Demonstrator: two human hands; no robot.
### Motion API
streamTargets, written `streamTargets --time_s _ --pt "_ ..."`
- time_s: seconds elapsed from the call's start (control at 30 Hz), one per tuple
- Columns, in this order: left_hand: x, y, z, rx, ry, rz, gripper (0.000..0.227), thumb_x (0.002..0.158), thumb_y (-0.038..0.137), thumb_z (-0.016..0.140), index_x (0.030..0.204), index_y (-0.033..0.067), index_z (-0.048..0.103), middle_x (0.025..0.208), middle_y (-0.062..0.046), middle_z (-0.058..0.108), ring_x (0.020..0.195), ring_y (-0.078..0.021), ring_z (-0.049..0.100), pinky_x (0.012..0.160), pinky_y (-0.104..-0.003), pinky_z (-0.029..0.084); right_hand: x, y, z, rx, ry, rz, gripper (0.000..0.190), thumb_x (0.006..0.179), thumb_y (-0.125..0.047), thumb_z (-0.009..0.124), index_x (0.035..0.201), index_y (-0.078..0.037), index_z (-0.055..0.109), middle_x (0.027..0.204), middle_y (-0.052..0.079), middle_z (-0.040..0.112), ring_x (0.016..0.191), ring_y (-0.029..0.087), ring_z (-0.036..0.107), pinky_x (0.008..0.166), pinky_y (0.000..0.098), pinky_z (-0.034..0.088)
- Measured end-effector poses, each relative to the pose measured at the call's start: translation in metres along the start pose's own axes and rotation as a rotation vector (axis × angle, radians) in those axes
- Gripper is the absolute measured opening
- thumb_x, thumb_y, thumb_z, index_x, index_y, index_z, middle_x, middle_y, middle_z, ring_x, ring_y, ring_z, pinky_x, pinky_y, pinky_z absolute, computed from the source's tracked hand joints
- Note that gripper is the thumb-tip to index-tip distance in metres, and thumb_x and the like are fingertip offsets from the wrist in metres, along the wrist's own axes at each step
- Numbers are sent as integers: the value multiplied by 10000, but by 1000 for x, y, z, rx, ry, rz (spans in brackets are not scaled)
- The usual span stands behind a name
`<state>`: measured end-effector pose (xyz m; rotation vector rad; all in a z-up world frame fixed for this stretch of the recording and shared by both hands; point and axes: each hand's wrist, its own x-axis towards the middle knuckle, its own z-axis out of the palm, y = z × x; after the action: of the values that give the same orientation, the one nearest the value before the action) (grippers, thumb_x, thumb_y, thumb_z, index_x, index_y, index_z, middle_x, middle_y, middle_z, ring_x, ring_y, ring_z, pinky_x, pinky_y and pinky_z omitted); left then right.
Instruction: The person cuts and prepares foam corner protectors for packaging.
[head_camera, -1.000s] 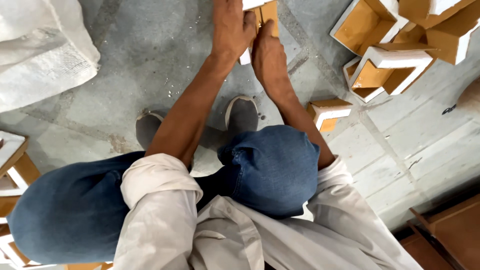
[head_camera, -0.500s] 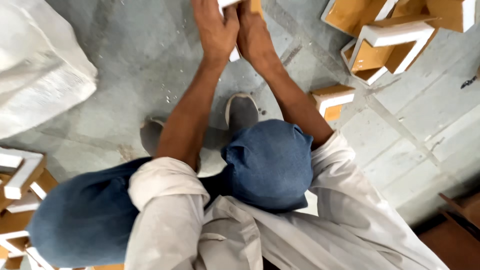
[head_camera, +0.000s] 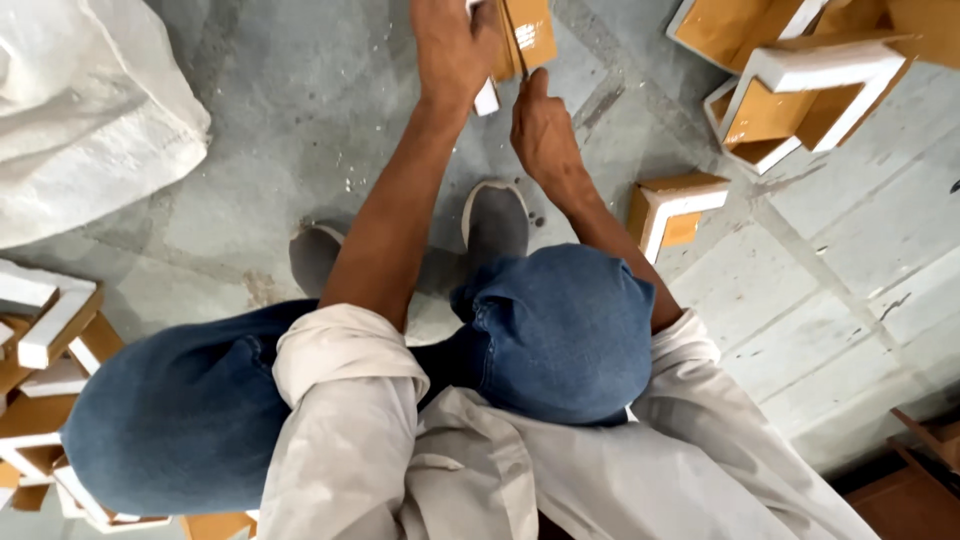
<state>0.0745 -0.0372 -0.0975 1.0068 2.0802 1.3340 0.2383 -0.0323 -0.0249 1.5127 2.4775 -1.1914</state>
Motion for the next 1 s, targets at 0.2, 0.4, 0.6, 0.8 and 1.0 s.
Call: streamTargets --time_s 0.2,0.4,0.6,0.8,1.0 --pt "5 23 -18 39 35 104 118 847 10 698 938 50 635 886 -148 644 889 -408 596 808 -530 439 22 3 13 18 -33 -62 207 1021 -42 510 1113 99 390 760 337 641 709 544 635 571 597 478" --pt "7 32 -22 -2 126 186 164 836 12 701 982 38 632 940 -166 644 919 -416 579 818 -528 440 56 -9 5 67 -48 -31 279 1031 -117 583 1116 95 423 845 334 682 823 547 662 634 562 538" --pt "17 77 -42 -99 230 197 386 794 -74 635 1167 23 643 1140 -178 636 1113 -412 566 973 -491 474 53 0 9 -110 -97 7 287 1015 -144 552 1176 80 471 920 369 670 882 573 643 737 619 537" --pt "19 59 -28 -67 250 158 461 731 -120 646 1166 32 656 1178 -156 621 1163 -413 544 998 -488 464 -69 84 45 -208 -221 223 333 1023 -154 444 1226 105 487 985 396 662 917 570 654 793 634 535" --pt "34 55 -66 -73 181 245 509 681 -149 589 1139 49 690 1170 -153 657 1164 -408 560 979 -475 486 -95 112 -23 -342 34 178 310 1067 -219 485 1228 46 497 833 337 653 792 559 664 677 644 527"
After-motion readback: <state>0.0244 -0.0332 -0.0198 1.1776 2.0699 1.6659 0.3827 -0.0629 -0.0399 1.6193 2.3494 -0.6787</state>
